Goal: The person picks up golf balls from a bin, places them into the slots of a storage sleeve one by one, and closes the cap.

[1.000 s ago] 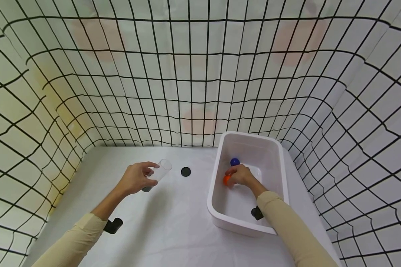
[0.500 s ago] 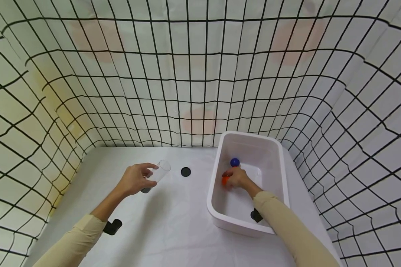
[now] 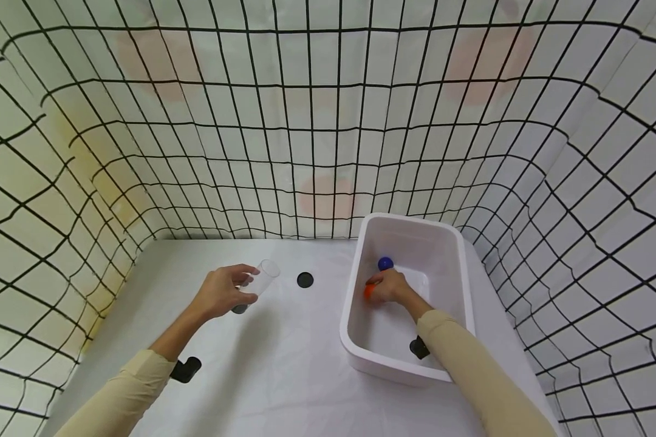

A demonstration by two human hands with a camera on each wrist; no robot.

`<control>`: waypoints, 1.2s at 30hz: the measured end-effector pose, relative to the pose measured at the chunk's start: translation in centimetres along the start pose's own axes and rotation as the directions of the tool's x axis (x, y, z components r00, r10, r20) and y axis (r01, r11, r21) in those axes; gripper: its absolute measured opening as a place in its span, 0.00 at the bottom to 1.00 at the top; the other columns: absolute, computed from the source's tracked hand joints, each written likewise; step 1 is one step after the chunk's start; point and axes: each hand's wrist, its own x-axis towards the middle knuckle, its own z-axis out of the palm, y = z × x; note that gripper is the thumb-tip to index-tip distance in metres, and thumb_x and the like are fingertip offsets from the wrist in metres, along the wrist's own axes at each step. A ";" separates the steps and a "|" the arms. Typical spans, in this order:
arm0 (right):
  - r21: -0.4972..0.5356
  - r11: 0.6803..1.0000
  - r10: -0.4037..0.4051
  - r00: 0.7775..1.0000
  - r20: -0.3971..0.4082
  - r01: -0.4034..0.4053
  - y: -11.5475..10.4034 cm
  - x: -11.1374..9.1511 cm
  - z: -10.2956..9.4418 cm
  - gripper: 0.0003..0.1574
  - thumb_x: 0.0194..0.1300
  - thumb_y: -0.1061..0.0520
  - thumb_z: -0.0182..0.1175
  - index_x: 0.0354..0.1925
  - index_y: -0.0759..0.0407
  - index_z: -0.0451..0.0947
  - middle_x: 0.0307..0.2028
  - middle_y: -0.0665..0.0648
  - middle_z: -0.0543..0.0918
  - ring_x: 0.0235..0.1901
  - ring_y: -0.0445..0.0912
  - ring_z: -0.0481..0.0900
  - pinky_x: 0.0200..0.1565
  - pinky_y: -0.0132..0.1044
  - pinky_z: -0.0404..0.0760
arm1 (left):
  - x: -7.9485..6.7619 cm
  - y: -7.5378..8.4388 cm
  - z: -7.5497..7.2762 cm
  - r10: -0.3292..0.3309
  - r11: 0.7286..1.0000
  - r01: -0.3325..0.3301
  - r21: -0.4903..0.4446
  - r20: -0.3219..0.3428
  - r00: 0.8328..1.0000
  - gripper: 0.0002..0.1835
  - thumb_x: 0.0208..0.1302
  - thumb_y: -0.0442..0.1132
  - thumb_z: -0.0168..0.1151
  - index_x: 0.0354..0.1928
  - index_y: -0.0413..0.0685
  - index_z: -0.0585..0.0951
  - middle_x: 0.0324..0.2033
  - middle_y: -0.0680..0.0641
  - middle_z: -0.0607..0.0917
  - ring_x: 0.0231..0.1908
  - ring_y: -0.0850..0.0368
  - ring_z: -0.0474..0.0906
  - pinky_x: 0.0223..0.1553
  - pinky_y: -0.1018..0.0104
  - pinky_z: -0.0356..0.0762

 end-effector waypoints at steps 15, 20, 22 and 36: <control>0.045 0.997 -0.051 0.993 -0.106 0.056 -1.6 -1.2 -3.6 0.30 0.52 0.57 0.72 0.54 0.61 0.81 0.48 0.65 0.82 0.40 0.52 0.81 0.41 0.38 0.82 | 0.5 0.3 0.1 0.036 0.999 -0.036 -0.006 -0.030 0.999 0.24 0.52 0.39 0.75 0.53 0.46 0.84 0.43 0.41 0.90 0.47 0.44 0.87 0.43 0.54 0.86; 0.085 0.995 -0.037 0.994 -0.099 0.046 -2.9 -2.4 -5.7 0.31 0.57 0.56 0.70 0.59 0.60 0.78 0.56 0.67 0.81 0.45 0.54 0.84 0.51 0.47 0.84 | 0.6 0.7 0.1 0.033 0.999 -0.033 -0.024 -0.017 0.999 0.24 0.53 0.40 0.75 0.55 0.47 0.84 0.44 0.40 0.90 0.47 0.42 0.86 0.41 0.55 0.86; 0.108 0.992 -0.053 0.993 -0.108 0.065 -3.6 -3.0 -6.5 0.31 0.59 0.55 0.69 0.60 0.60 0.77 0.58 0.68 0.80 0.47 0.56 0.84 0.54 0.50 0.83 | 0.7 0.9 0.1 0.037 0.999 -0.037 -0.032 -0.011 0.999 0.25 0.53 0.40 0.75 0.55 0.46 0.84 0.45 0.40 0.90 0.48 0.41 0.86 0.40 0.56 0.87; 0.128 0.977 -0.151 0.976 -0.157 0.172 -8.7 -6.5 -8.7 0.33 0.59 0.51 0.73 0.62 0.53 0.78 0.62 0.63 0.79 0.62 0.59 0.75 0.62 0.57 0.76 | 1.3 3.2 0.4 0.101 0.995 -0.101 -0.012 0.016 0.995 0.25 0.52 0.42 0.75 0.55 0.48 0.85 0.43 0.42 0.90 0.45 0.45 0.87 0.37 0.60 0.85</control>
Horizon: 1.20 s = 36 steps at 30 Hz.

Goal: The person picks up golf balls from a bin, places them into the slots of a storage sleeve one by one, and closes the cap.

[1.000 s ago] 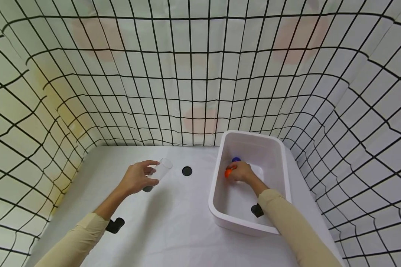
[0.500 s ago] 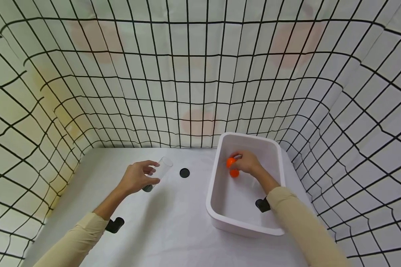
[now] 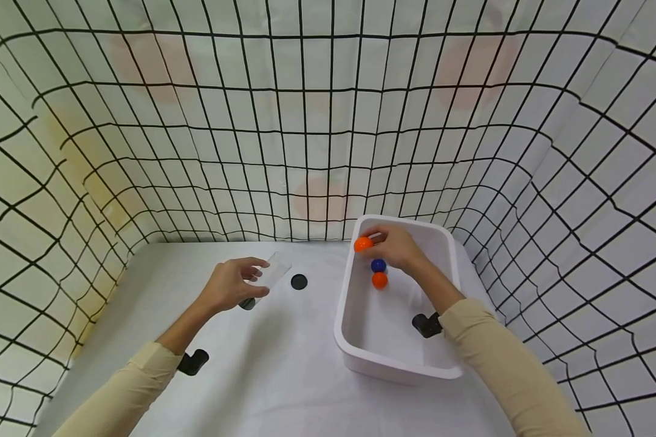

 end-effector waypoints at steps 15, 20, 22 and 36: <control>0.017 0.993 -0.119 0.990 0.073 0.118 -5.2 -0.6 3.1 0.29 0.54 0.45 0.77 0.55 0.45 0.83 0.54 0.57 0.85 0.56 0.54 0.80 0.59 0.52 0.78 | 0.9 3.1 0.5 0.053 0.998 -0.053 -0.018 0.043 0.998 0.25 0.51 0.39 0.78 0.54 0.51 0.86 0.44 0.44 0.90 0.47 0.46 0.86 0.38 0.60 0.86; 0.011 0.987 -0.164 0.983 0.086 0.163 -6.3 -0.7 3.9 0.29 0.52 0.43 0.77 0.53 0.44 0.84 0.49 0.56 0.88 0.51 0.53 0.83 0.56 0.50 0.78 | 1.2 3.8 0.7 0.051 0.999 -0.051 -0.001 0.055 0.997 0.25 0.51 0.39 0.79 0.54 0.51 0.86 0.45 0.45 0.90 0.47 0.47 0.86 0.40 0.59 0.86; 0.018 0.983 -0.185 0.978 0.098 0.184 -6.6 -0.7 4.2 0.29 0.53 0.43 0.77 0.53 0.44 0.84 0.47 0.53 0.88 0.49 0.51 0.83 0.55 0.49 0.79 | 1.4 4.0 0.8 0.055 0.998 -0.055 0.005 0.059 0.997 0.25 0.51 0.39 0.79 0.54 0.51 0.86 0.45 0.46 0.90 0.47 0.48 0.85 0.42 0.59 0.86; 0.063 0.982 -0.186 0.963 0.195 0.177 -6.9 -0.7 4.9 0.29 0.55 0.44 0.76 0.55 0.42 0.84 0.51 0.53 0.87 0.52 0.51 0.83 0.58 0.52 0.79 | 1.6 4.6 0.7 0.075 0.997 -0.074 -0.008 0.069 0.995 0.24 0.52 0.39 0.78 0.54 0.50 0.86 0.44 0.45 0.90 0.46 0.47 0.85 0.42 0.58 0.86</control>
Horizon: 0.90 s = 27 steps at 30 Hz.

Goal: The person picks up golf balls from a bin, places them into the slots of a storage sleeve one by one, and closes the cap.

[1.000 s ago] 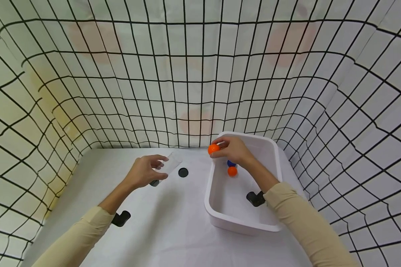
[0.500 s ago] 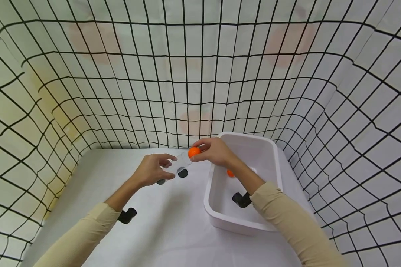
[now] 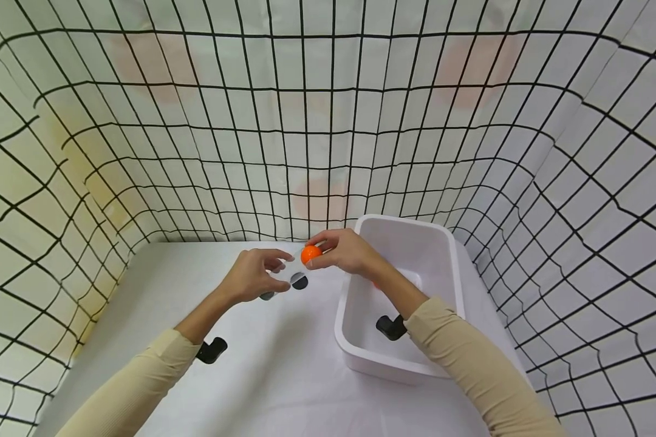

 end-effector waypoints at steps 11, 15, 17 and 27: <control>0.034 0.999 -0.024 0.999 0.033 0.023 0.0 0.1 0.1 0.28 0.57 0.47 0.75 0.56 0.46 0.83 0.50 0.53 0.88 0.50 0.49 0.84 0.58 0.51 0.79 | -0.1 0.1 -0.2 0.011 1.000 -0.011 0.010 -0.005 1.000 0.24 0.51 0.38 0.78 0.53 0.50 0.86 0.42 0.45 0.90 0.44 0.50 0.85 0.42 0.59 0.86; 0.052 0.998 -0.031 0.999 0.032 0.029 0.1 0.1 0.1 0.27 0.57 0.48 0.75 0.55 0.47 0.83 0.51 0.55 0.88 0.52 0.49 0.84 0.58 0.51 0.80 | 0.0 0.1 -0.1 0.020 1.000 -0.019 0.009 -0.007 1.000 0.23 0.51 0.39 0.78 0.52 0.50 0.87 0.42 0.46 0.90 0.44 0.50 0.85 0.43 0.58 0.86; 0.059 0.998 -0.032 0.999 0.031 0.030 0.1 0.0 0.1 0.27 0.56 0.48 0.76 0.55 0.47 0.83 0.52 0.56 0.87 0.53 0.49 0.84 0.59 0.50 0.80 | 0.0 0.1 -0.1 0.024 1.000 -0.024 0.006 -0.006 1.000 0.23 0.51 0.38 0.78 0.52 0.49 0.87 0.40 0.46 0.90 0.42 0.50 0.85 0.43 0.58 0.85; 0.072 0.997 -0.019 1.000 0.012 0.018 1.0 -0.1 -0.6 0.28 0.57 0.49 0.75 0.57 0.47 0.82 0.53 0.55 0.86 0.51 0.49 0.85 0.59 0.49 0.79 | -0.1 -0.3 -0.1 0.008 0.999 -0.008 -0.054 0.004 1.000 0.23 0.51 0.35 0.75 0.53 0.47 0.86 0.39 0.42 0.88 0.26 0.62 0.85 0.28 0.68 0.83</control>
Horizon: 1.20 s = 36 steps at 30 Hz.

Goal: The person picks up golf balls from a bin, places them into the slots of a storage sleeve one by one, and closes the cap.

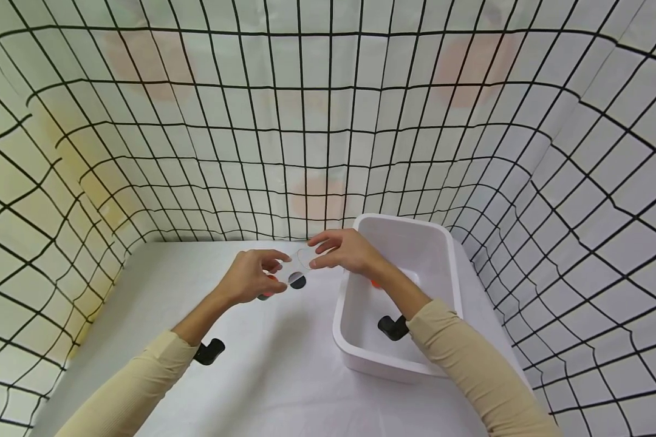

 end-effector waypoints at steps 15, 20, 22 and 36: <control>-0.001 0.992 0.126 0.967 -0.221 -0.130 4.4 -0.2 -5.2 0.31 0.62 0.52 0.72 0.61 0.58 0.78 0.58 0.65 0.83 0.53 0.54 0.84 0.55 0.47 0.84 | -0.7 -1.7 -1.1 -0.024 0.999 0.027 0.047 -0.047 0.999 0.25 0.49 0.35 0.73 0.53 0.50 0.86 0.38 0.46 0.88 0.29 0.62 0.84 0.39 0.63 0.84; -0.019 0.987 0.147 0.950 -0.277 -0.158 6.1 -0.1 -6.1 0.33 0.63 0.54 0.71 0.64 0.61 0.76 0.59 0.68 0.81 0.53 0.57 0.84 0.55 0.50 0.83 | -0.9 -1.9 -1.3 -0.033 0.999 0.035 0.037 -0.048 0.998 0.25 0.49 0.36 0.73 0.54 0.51 0.86 0.40 0.46 0.89 0.30 0.63 0.85 0.42 0.60 0.84; -0.002 0.984 0.173 0.942 -0.289 -0.181 7.0 0.1 -6.2 0.33 0.63 0.53 0.71 0.64 0.61 0.76 0.60 0.68 0.81 0.54 0.58 0.84 0.57 0.51 0.82 | -0.9 -2.0 -1.3 -0.039 0.998 0.041 0.038 -0.048 0.998 0.25 0.49 0.36 0.73 0.54 0.51 0.86 0.40 0.46 0.89 0.31 0.62 0.85 0.42 0.60 0.84; 0.091 0.954 0.299 0.919 -0.255 -0.285 13.7 1.8 -5.4 0.32 0.66 0.58 0.66 0.65 0.66 0.74 0.61 0.72 0.79 0.59 0.64 0.79 0.61 0.53 0.80 | -1.2 -2.5 -1.5 -0.026 0.997 0.030 0.065 -0.071 0.997 0.24 0.49 0.36 0.73 0.53 0.51 0.86 0.38 0.47 0.89 0.36 0.57 0.84 0.43 0.59 0.83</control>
